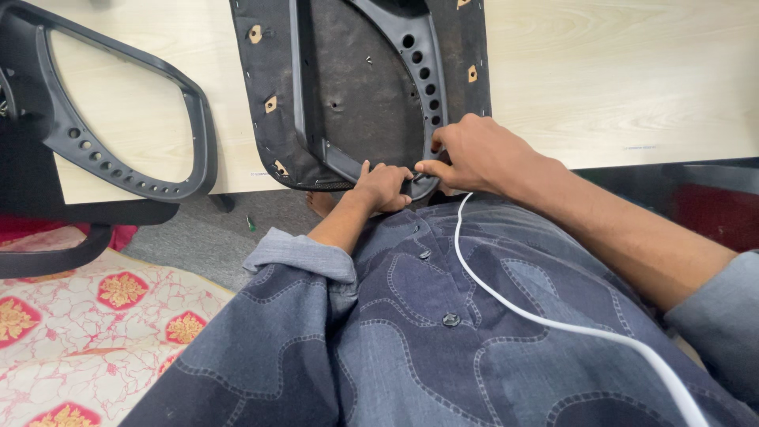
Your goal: The person uses a screwdriver to fasten screws into a black plastic chair frame resting on a table. They align the frame, insert screws into pre-drilled holes, and tighten them one by one.
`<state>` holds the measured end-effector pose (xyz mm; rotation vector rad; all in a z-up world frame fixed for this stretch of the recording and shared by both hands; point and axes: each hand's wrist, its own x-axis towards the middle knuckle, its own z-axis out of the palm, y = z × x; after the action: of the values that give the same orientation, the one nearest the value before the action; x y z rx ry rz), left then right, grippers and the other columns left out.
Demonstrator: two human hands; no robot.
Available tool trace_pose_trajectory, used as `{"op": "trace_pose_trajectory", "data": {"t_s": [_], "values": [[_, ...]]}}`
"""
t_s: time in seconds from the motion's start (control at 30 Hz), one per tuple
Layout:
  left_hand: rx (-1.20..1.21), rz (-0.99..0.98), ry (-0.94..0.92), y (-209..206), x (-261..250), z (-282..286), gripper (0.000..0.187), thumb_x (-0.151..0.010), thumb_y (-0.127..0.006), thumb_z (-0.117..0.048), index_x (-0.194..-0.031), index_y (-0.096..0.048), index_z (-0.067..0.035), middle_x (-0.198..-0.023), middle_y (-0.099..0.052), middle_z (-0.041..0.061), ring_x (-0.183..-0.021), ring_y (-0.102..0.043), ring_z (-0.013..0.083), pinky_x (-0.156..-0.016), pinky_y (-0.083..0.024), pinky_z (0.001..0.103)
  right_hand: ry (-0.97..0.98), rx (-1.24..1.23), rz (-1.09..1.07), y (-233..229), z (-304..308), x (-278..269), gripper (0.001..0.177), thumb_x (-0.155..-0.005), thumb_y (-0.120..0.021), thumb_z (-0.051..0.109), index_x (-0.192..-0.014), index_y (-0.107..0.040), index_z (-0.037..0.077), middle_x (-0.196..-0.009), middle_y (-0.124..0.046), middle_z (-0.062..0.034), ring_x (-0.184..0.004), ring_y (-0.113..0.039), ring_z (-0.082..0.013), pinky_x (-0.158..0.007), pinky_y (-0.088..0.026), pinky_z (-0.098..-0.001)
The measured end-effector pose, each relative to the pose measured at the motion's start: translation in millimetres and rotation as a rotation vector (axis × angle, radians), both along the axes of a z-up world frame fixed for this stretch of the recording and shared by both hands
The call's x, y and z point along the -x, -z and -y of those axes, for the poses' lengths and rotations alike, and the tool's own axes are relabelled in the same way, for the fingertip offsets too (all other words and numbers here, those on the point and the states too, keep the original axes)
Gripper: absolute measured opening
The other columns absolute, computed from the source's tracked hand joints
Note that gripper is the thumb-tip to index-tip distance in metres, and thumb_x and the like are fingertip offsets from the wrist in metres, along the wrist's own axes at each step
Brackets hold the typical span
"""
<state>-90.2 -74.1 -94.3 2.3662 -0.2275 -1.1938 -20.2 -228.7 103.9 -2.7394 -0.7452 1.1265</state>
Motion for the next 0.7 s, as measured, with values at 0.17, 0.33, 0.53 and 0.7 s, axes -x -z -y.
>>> {"op": "trace_pose_trajectory", "data": {"t_s": [0.17, 0.33, 0.53, 0.7], "values": [[0.009, 0.029, 0.015, 2, 1, -2, 0.063, -0.087, -0.074, -0.033, -0.145, -0.055, -0.020, -0.140, -0.062, 0.006, -0.140, -0.046, 0.0309, -0.125, -0.012, 0.064, -0.160, -0.144, -0.014, 5, 6, -5, 0.045, -0.077, -0.084, 0.026, -0.111, -0.071, 0.001, -0.096, -0.077, -0.0165, -0.092, -0.075, -0.0330, -0.081, -0.061, -0.0432], [0.000, 0.035, 0.023, 5, 2, -2, 0.063, -0.087, -0.074, -0.034, -0.145, -0.054, -0.019, -0.141, -0.061, 0.006, -0.140, -0.046, 0.0309, -0.124, -0.012, 0.064, -0.190, -0.185, -0.006, 6, 5, -5, 0.039, -0.067, -0.087, 0.013, -0.103, -0.074, 0.002, -0.102, -0.075, -0.0166, -0.096, -0.073, -0.0332, -0.085, -0.059, -0.0428], [-0.014, 0.038, 0.026, 6, 2, -1, 0.063, -0.088, -0.073, -0.036, -0.146, -0.054, -0.022, -0.141, -0.060, 0.006, -0.141, -0.045, 0.0294, -0.125, -0.013, 0.063, -0.080, -0.072, -0.005, -5, -1, 0, 0.032, -0.086, -0.075, 0.029, -0.107, -0.075, 0.005, -0.088, -0.077, -0.0185, -0.083, -0.076, -0.0338, -0.079, -0.062, -0.0437], [-0.013, 0.030, 0.020, 4, 3, -1, 0.062, -0.088, -0.072, -0.036, -0.146, -0.053, -0.022, -0.141, -0.060, 0.005, -0.142, -0.044, 0.0280, -0.125, -0.012, 0.062, -0.072, 0.050, 0.034, -10, -9, 4, 0.043, -0.096, -0.066, 0.047, -0.109, -0.077, 0.007, -0.087, -0.076, -0.0198, -0.083, -0.075, -0.0357, -0.077, -0.061, -0.0455]]}}
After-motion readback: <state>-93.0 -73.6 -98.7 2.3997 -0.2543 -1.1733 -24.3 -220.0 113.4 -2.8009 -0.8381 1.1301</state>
